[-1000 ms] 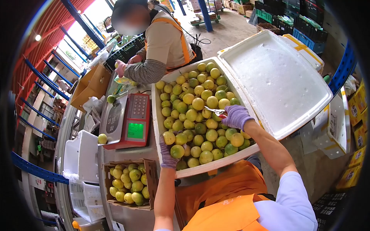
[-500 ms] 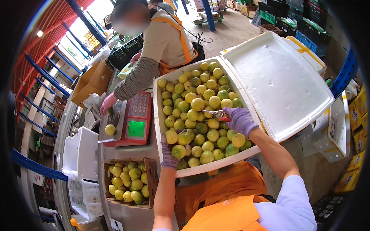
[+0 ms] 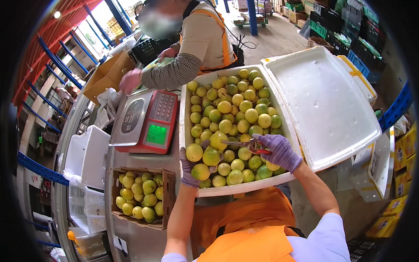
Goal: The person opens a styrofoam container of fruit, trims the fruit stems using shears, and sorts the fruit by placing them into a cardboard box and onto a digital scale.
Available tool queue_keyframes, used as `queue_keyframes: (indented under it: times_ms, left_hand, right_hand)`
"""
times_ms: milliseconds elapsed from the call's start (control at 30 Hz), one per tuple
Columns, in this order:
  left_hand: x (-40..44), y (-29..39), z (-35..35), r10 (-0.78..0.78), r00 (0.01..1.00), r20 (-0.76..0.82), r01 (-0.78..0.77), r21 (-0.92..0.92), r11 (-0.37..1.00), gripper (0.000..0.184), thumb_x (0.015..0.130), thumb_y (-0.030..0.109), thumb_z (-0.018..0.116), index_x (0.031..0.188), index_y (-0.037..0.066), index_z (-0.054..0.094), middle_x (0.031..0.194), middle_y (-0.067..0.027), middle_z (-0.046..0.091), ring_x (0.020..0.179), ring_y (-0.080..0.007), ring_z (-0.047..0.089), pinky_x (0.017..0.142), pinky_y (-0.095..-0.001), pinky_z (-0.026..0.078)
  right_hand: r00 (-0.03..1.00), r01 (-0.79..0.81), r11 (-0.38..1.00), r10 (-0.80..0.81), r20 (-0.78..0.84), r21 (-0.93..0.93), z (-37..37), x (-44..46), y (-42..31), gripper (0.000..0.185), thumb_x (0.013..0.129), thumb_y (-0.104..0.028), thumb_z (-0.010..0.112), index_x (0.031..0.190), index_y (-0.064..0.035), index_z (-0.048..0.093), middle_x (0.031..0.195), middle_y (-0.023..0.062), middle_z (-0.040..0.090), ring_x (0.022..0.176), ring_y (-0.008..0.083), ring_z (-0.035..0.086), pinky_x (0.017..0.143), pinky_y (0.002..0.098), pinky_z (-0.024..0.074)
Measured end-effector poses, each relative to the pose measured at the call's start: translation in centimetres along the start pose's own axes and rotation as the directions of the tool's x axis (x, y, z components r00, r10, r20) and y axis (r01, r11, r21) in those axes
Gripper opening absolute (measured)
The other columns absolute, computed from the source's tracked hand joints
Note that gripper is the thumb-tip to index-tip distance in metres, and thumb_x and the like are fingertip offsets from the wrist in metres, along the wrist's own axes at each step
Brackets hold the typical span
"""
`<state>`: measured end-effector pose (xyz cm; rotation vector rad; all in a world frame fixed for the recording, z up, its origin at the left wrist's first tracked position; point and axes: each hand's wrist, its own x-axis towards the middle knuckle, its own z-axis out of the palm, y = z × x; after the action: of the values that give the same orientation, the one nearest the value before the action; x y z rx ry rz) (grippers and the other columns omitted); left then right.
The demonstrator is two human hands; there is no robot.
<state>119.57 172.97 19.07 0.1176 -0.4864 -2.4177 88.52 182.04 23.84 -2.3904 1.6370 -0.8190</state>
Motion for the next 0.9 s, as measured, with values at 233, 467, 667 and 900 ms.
queue_keyframes:
  times_ms: [233, 467, 667, 900]
  left_hand:
    - [0.0, -0.1, 0.2, 0.055, 0.989, -0.137, -0.063, -0.054, 0.997, 0.096, 0.079, 0.075, 0.055, 0.145, 0.007, 0.038, 0.143, -0.0193, 0.044, 0.116, -0.0431, 0.054, 0.067, -0.0433, 0.055]
    - [0.1, 0.0, 0.7, 0.026, 0.998, -0.063, -0.028, -0.027, 0.999, 0.092, 0.085, 0.071, 0.049, 0.147, 0.005, 0.032, 0.149, -0.0189, 0.038, 0.121, -0.0361, 0.054, 0.078, -0.0449, 0.057]
    - [-2.2, 10.6, 1.8, 0.675, 0.675, -0.297, -0.317, 0.709, 0.629, 0.074, 0.084, 0.069, 0.057, 0.118, 0.004, 0.057, 0.095, -0.0095, 0.065, 0.076, -0.0222, 0.068, 0.062, -0.0335, 0.06]
    - [-5.0, 28.4, -0.4, 0.845, 0.419, 0.333, 0.464, 0.721, -0.514, 0.053, 0.077, 0.042, 0.079, 0.107, 0.002, 0.062, 0.12, -0.0169, 0.058, 0.105, -0.0307, 0.057, 0.093, -0.0404, 0.046]
  right_hand:
    - [0.995, -0.055, 0.975, 0.072, -0.074, 0.215, 0.8, -0.1, -0.3, 0.06, 0.071, -0.019, 0.076, 0.125, -0.0084, 0.053, 0.096, 0.0123, 0.065, 0.087, 0.0315, 0.064, 0.077, 0.0404, 0.0517]
    - [0.934, -0.237, 0.791, 0.344, -0.09, 0.564, 4.5, 3.7, -2.6, 0.052, 0.079, -0.026, 0.074, 0.119, -0.0031, 0.05, 0.096, 0.0144, 0.065, 0.085, 0.0261, 0.065, 0.079, 0.0346, 0.0529]
    - [0.921, -0.204, 0.825, 0.344, -0.182, 0.527, 2.9, 3.1, -3.0, 0.049, 0.078, -0.019, 0.072, 0.12, -0.0038, 0.052, 0.099, 0.0133, 0.065, 0.09, 0.0233, 0.066, 0.082, 0.0339, 0.0531]
    - [0.859, -0.305, 0.729, 0.488, -0.153, 0.613, 0.2, -0.6, -3.3, 0.051, 0.08, -0.012, 0.069, 0.126, -0.0023, 0.049, 0.102, 0.0097, 0.065, 0.094, 0.0154, 0.062, 0.085, 0.0304, 0.0502]
